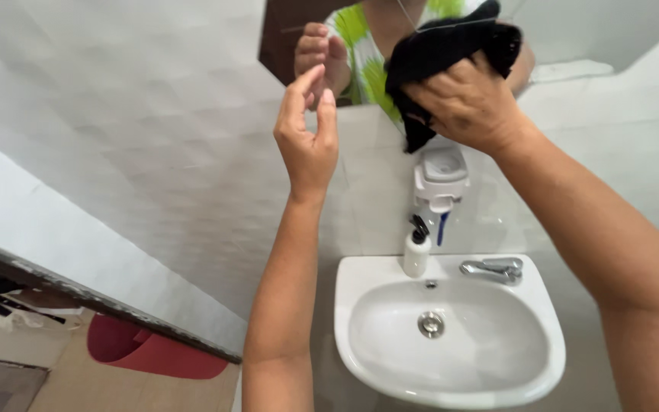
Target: The person wipes the bathroom sink with a cloth, wipes a wall dispenser, and then cleans a mirror with the cloth while holding a spray bottle.
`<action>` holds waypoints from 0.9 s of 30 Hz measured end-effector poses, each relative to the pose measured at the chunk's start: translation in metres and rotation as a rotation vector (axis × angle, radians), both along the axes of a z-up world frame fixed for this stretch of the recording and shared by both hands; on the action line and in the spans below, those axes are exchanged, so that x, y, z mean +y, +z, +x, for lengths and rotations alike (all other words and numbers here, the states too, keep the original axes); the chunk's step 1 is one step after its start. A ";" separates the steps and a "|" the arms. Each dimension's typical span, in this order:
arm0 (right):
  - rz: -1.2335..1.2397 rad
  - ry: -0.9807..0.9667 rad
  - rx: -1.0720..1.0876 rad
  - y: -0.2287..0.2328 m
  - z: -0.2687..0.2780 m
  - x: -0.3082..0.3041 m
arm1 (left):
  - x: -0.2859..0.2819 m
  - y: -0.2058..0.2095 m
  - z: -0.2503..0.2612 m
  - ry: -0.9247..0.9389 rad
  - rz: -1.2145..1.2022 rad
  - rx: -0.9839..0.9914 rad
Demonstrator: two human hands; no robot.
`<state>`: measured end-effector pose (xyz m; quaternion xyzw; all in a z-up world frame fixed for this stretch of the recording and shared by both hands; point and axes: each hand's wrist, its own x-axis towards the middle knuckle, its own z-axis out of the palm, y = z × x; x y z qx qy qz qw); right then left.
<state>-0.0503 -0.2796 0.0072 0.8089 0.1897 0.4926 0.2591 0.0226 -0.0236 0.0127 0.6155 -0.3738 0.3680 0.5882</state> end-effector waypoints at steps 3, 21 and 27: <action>-0.164 0.023 0.053 -0.002 -0.029 -0.015 | -0.011 -0.007 -0.006 -0.075 -0.025 0.041; 0.224 0.194 -0.283 -0.002 -0.044 -0.050 | 0.015 -0.015 -0.004 -0.062 -0.036 0.107; 0.376 0.177 -0.111 0.021 0.006 -0.024 | 0.009 0.000 0.000 -0.050 -0.043 0.092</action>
